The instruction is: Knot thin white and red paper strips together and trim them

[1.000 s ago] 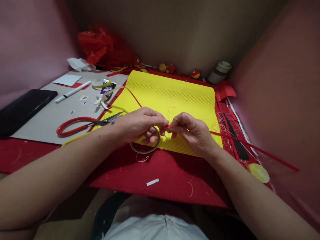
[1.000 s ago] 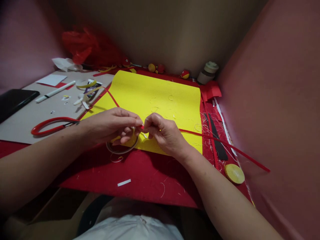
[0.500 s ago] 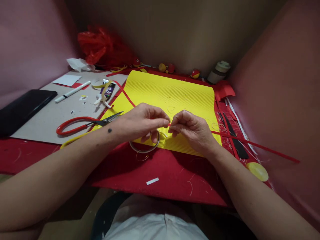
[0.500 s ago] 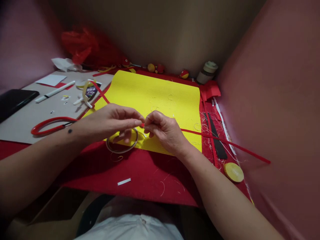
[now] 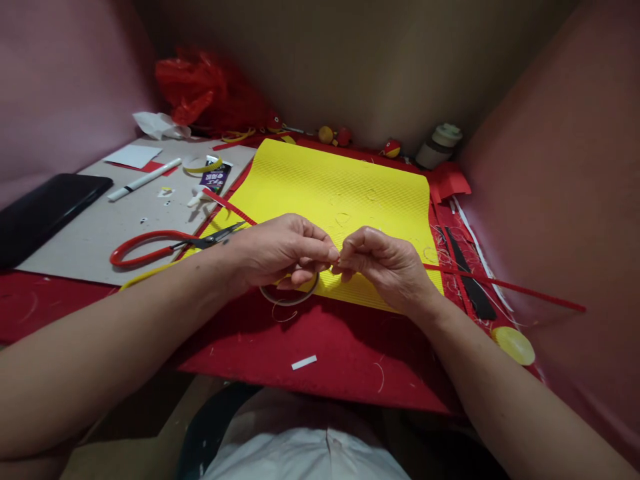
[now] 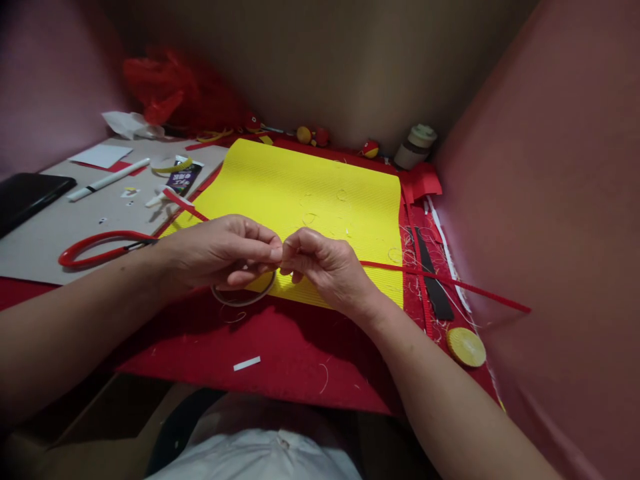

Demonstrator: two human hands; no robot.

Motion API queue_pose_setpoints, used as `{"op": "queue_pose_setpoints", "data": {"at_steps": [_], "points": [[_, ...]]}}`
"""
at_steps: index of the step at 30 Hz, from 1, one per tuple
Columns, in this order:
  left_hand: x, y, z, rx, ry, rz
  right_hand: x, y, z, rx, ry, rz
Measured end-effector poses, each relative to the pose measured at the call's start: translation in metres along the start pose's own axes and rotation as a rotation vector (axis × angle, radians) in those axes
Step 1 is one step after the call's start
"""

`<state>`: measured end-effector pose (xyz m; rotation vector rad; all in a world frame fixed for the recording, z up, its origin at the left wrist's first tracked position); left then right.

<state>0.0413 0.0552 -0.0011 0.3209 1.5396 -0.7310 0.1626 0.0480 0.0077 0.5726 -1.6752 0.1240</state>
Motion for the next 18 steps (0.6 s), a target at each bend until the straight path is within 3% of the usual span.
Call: {"op": "queue_pose_setpoints", "data": {"at_steps": [9,15,18], "points": [[0.003,0.000,-0.002,-0.024,-0.112,-0.042,-0.003,0.000,-0.002,0.004,0.086,0.010],[-0.005,-0.003,-0.006,-0.059,0.025,0.035,-0.006,0.001,-0.003,-0.012,0.146,0.029],[-0.009,-0.004,-0.006,-0.062,0.112,0.072,-0.004,0.001,-0.004,-0.027,0.073,0.019]]}}
Point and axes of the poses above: each hand's wrist, its own y-axis towards the middle knuckle, its own z-axis out of the palm, x = y × z, the point moved 6 cm from there along y, towards the middle knuckle, and after that the axes turned 6 degrees about z, right-handed, at the moved point
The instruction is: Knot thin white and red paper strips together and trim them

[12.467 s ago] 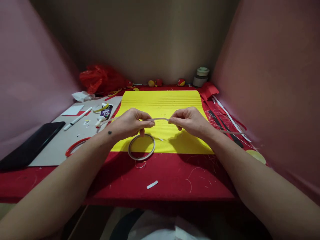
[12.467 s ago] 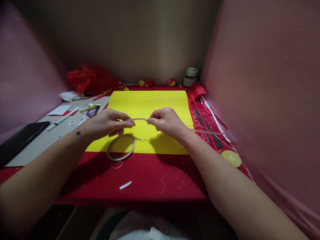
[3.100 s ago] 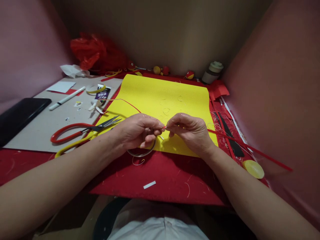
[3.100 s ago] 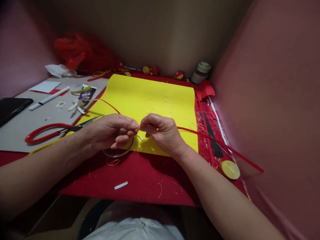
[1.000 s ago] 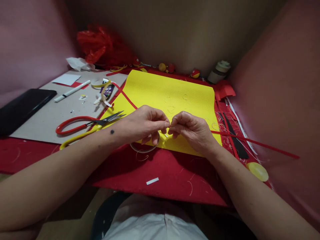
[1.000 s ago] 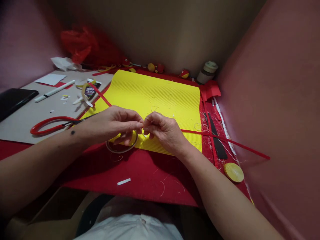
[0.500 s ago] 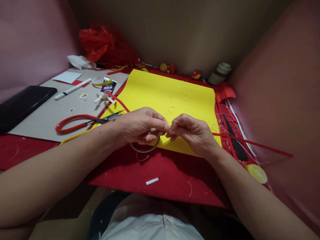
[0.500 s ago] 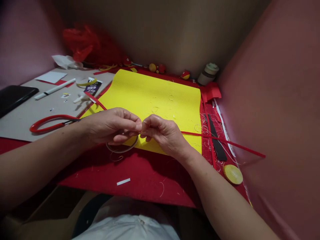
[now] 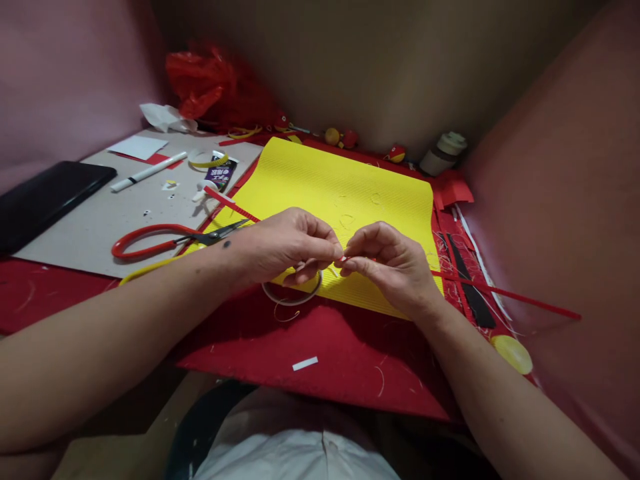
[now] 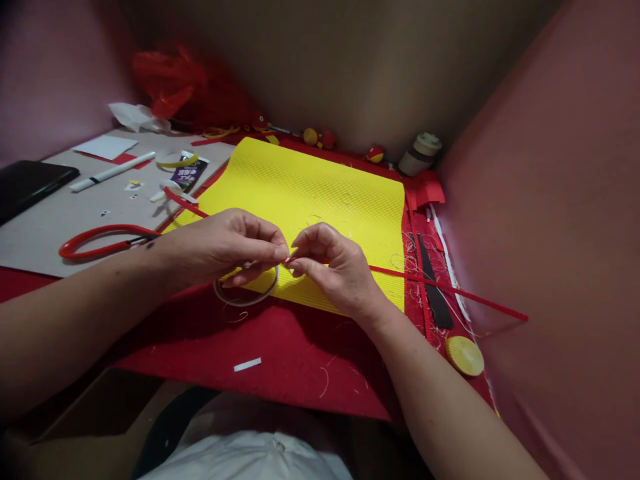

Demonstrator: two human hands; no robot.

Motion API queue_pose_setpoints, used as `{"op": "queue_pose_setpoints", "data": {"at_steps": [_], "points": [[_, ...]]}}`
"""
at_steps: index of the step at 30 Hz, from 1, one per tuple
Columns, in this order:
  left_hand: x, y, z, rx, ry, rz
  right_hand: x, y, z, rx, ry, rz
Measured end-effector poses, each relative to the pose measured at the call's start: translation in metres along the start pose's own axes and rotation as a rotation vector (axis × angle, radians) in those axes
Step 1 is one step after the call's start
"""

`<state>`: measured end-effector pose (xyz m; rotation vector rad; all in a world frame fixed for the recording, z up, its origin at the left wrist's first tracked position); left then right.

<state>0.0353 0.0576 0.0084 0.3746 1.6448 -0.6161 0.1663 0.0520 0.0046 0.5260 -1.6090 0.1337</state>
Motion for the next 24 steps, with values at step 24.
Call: {"op": "queue_pose_setpoints", "data": {"at_steps": [24], "points": [[-0.034,-0.016,0.003,-0.232,1.049,0.823,0.018,-0.009,-0.011,-0.369,-0.523,-0.277]]}}
Point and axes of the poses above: each hand's wrist, its own y-axis towards the middle knuckle, its own z-axis out of the palm, x = y × z, the point moved 6 cm from there along y, towards the middle knuckle, and after that the axes turned 6 degrees about z, right-handed, at the moved point
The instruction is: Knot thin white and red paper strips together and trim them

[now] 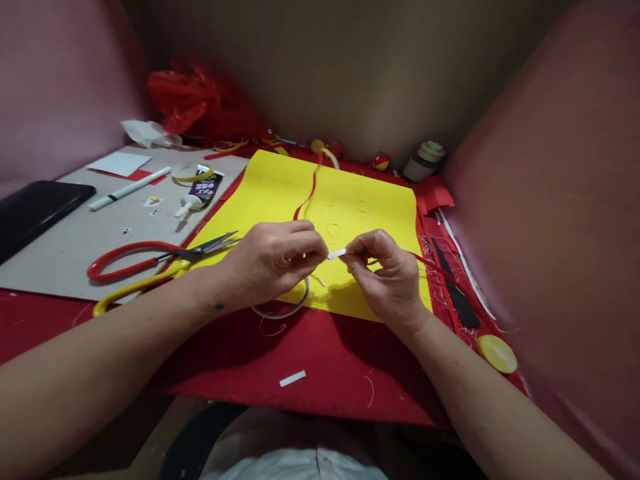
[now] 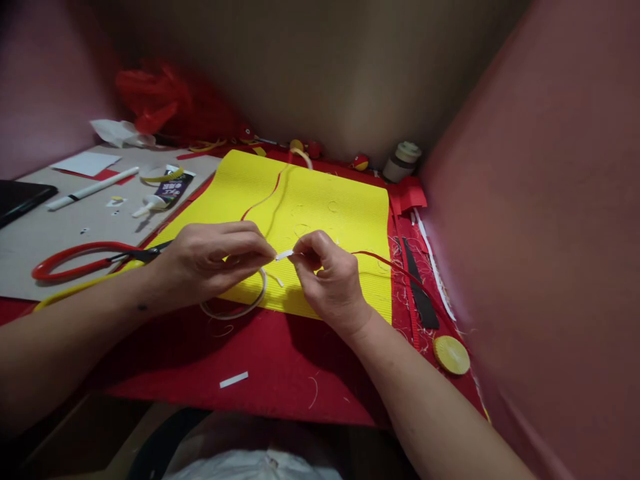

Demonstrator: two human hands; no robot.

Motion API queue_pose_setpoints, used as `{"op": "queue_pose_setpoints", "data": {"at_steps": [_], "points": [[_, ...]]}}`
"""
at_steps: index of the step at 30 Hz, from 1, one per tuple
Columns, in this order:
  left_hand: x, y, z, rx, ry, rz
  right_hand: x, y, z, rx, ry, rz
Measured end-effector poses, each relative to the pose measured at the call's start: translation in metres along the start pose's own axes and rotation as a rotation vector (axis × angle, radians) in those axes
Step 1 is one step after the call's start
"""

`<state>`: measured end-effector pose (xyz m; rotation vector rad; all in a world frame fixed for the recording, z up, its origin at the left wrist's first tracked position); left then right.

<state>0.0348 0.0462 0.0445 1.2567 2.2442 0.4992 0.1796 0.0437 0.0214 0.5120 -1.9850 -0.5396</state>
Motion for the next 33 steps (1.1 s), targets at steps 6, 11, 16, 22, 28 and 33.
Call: {"op": "queue_pose_setpoints", "data": {"at_steps": [6,11,16,22,28,33], "points": [[0.005,-0.002,0.000,-0.016,0.060,-0.031,-0.002,0.002,0.001,0.021,0.034,0.053],[0.006,-0.001,-0.002,-0.037,0.048,-0.056,-0.004,0.002,0.001,0.008,0.051,0.057],[0.006,-0.001,-0.001,-0.034,0.025,-0.105,-0.007,0.003,0.002,0.026,0.030,0.073],[0.007,0.001,-0.001,-0.006,-0.028,-0.192,0.003,0.003,-0.004,-0.023,-0.152,-0.060],[0.010,-0.001,0.001,-0.053,-0.049,-0.299,0.025,-0.006,-0.001,-0.055,-0.300,-0.151],[0.009,-0.001,0.008,-0.037,-0.091,-0.312,0.004,-0.006,0.014,0.136,0.041,0.247]]}}
Point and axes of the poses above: each hand's wrist, its own y-axis towards the middle knuckle, its own z-axis out of the palm, x = y × z, the point moved 6 cm from there along y, towards the middle knuckle, and after that the axes turned 6 degrees about z, right-handed, at the moved point
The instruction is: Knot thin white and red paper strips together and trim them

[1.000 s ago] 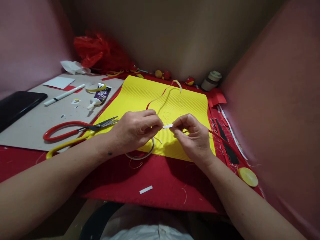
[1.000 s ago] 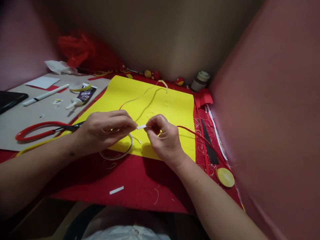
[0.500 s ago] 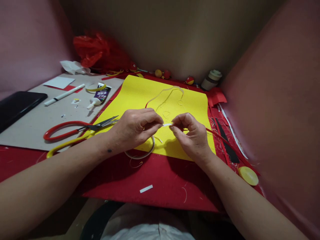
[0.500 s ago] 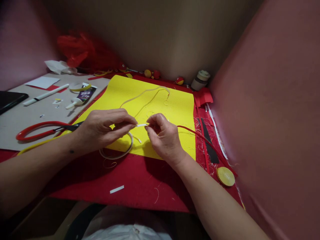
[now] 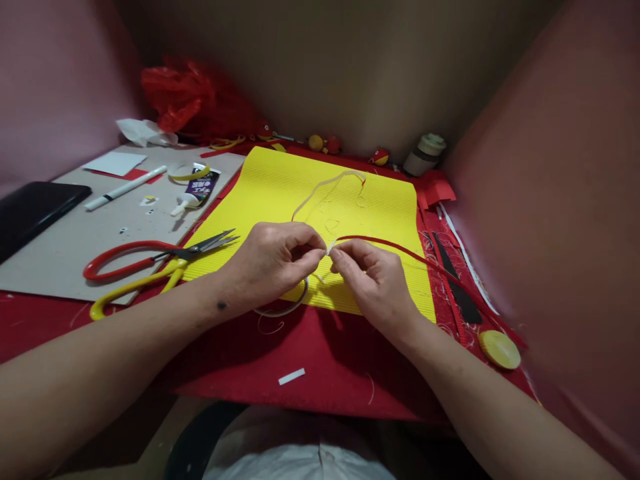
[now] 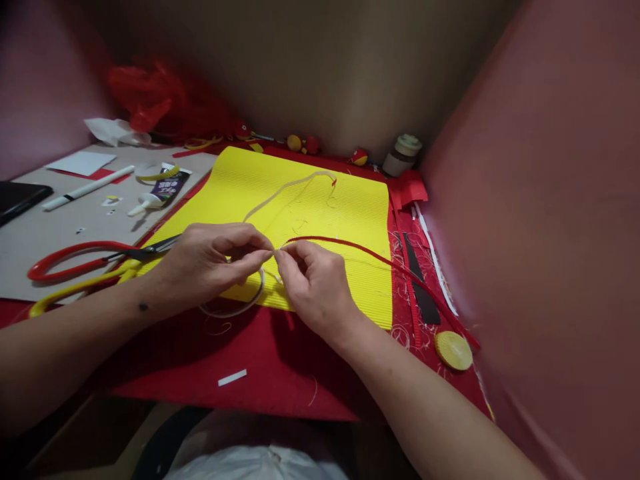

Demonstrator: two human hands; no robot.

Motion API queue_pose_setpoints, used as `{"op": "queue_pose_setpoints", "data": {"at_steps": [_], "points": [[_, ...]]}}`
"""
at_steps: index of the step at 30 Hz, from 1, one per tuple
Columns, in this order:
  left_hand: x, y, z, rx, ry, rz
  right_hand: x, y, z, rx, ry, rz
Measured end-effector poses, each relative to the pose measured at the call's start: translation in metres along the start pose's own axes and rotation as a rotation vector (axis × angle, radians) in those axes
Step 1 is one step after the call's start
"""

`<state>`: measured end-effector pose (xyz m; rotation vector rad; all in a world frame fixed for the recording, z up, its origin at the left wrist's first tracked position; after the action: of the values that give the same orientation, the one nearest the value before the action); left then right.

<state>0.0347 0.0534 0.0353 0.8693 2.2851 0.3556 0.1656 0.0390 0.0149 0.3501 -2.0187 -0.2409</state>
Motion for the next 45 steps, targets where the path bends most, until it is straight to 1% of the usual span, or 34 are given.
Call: {"op": "queue_pose_setpoints", "data": {"at_steps": [3,6,9,12,17,19,22,26,33,36,41,45], "points": [[0.000,0.000,0.003,0.027,-0.015,-0.009,-0.008,0.002,0.004,0.039,0.110,0.114],[0.000,0.001,0.005,0.060,-0.039,-0.036,-0.014,0.002,0.006,0.050,0.138,0.176],[0.001,0.002,0.006,0.113,-0.083,-0.097,-0.017,0.003,0.007,0.052,0.132,0.221],[0.004,0.001,0.008,0.176,-0.171,-0.214,-0.019,0.003,0.008,0.061,0.157,0.288],[0.014,-0.003,0.016,0.276,-0.420,-0.463,-0.019,0.003,0.009,0.125,0.271,0.412],[0.016,-0.005,0.018,0.308,-0.485,-0.531,-0.020,0.002,0.010,0.156,0.317,0.448],[0.019,-0.007,0.021,0.345,-0.541,-0.591,-0.023,0.000,0.013,0.190,0.373,0.487],[0.021,-0.009,0.023,0.375,-0.564,-0.628,-0.028,0.000,0.016,0.216,0.434,0.493],[0.024,-0.010,0.025,0.398,-0.572,-0.628,-0.028,0.000,0.017,0.231,0.431,0.485],[0.024,-0.011,0.025,0.397,-0.562,-0.633,-0.026,0.001,0.016,0.225,0.405,0.497],[0.021,-0.010,0.023,0.360,-0.499,-0.633,-0.025,0.003,0.014,0.187,0.290,0.481],[0.022,-0.009,0.024,0.373,-0.532,-0.647,-0.026,0.002,0.015,0.212,0.319,0.472]]}}
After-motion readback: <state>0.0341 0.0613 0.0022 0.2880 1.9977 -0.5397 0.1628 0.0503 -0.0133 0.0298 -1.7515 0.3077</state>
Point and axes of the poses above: each hand's wrist, its own y-axis towards the middle knuckle, its own z-axis out of the palm, x = y × z, the point moved 6 cm from there along y, towards the middle knuckle, and after that the axes turned 6 degrees about z, right-handed, at the moved point
